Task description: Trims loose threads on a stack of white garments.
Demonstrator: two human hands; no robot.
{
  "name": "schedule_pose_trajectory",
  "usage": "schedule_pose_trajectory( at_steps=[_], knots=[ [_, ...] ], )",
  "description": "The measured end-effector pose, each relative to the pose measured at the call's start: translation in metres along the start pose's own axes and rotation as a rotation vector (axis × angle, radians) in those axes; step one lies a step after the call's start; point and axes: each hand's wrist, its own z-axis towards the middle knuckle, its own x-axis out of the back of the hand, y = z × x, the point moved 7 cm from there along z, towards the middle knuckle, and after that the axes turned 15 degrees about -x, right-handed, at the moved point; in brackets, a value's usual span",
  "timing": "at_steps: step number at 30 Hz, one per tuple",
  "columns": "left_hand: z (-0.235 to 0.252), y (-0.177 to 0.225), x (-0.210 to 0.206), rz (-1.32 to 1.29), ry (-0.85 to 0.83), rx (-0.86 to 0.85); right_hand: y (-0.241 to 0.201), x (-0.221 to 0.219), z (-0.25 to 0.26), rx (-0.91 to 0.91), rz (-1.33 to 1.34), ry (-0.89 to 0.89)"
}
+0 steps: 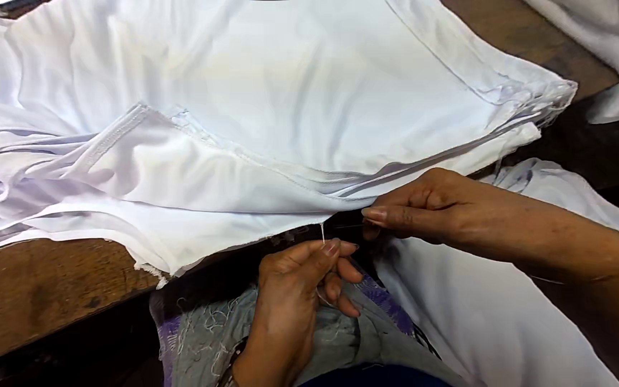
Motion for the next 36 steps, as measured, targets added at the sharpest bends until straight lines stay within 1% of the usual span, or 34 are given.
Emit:
schedule_pose_trajectory(
  at_steps=[5,12,17,19,21,23,24,27,30,32,34,35,36],
  knots=[
    [-0.001,0.002,-0.001,0.001,-0.012,-0.02,-0.003,-0.004,0.01,-0.041,0.012,0.001],
    [-0.002,0.002,-0.001,0.002,-0.012,-0.016,-0.01,-0.01,0.014,0.022,0.004,-0.003],
    [-0.004,0.001,-0.004,0.051,-0.078,-0.006,-0.012,-0.01,0.015,0.026,-0.033,0.051],
    [-0.005,0.001,-0.003,0.184,-0.143,-0.022,-0.017,-0.007,0.01,0.057,-0.054,0.067],
    [-0.007,0.001,0.001,0.447,-0.219,-0.047,-0.031,-0.007,0.002,0.093,-0.085,0.099],
    [-0.007,0.002,0.009,0.752,-0.274,-0.113,-0.049,-0.015,-0.001,0.134,-0.111,0.186],
    [-0.007,0.003,0.013,0.881,-0.292,-0.178,-0.058,-0.023,0.0,0.173,-0.133,0.238],
    [-0.014,0.008,0.021,1.179,-0.299,-0.452,-0.091,-0.058,0.01,0.368,-0.261,0.368],
    [-0.031,0.008,0.023,1.329,-0.345,-0.621,-0.123,-0.093,0.022,0.522,-0.408,0.396],
    [-0.037,0.007,0.024,1.41,-0.374,-0.661,-0.138,-0.112,0.033,0.596,-0.462,0.382],
    [-0.037,0.005,0.022,1.51,-0.404,-0.682,-0.146,-0.126,0.045,0.632,-0.491,0.376],
    [-0.036,0.003,0.022,1.548,-0.424,-0.65,-0.148,-0.13,0.051,0.622,-0.489,0.353],
    [-0.034,0.0,0.025,1.541,-0.449,-0.559,-0.15,-0.131,0.057,0.588,-0.477,0.31]
  ],
)
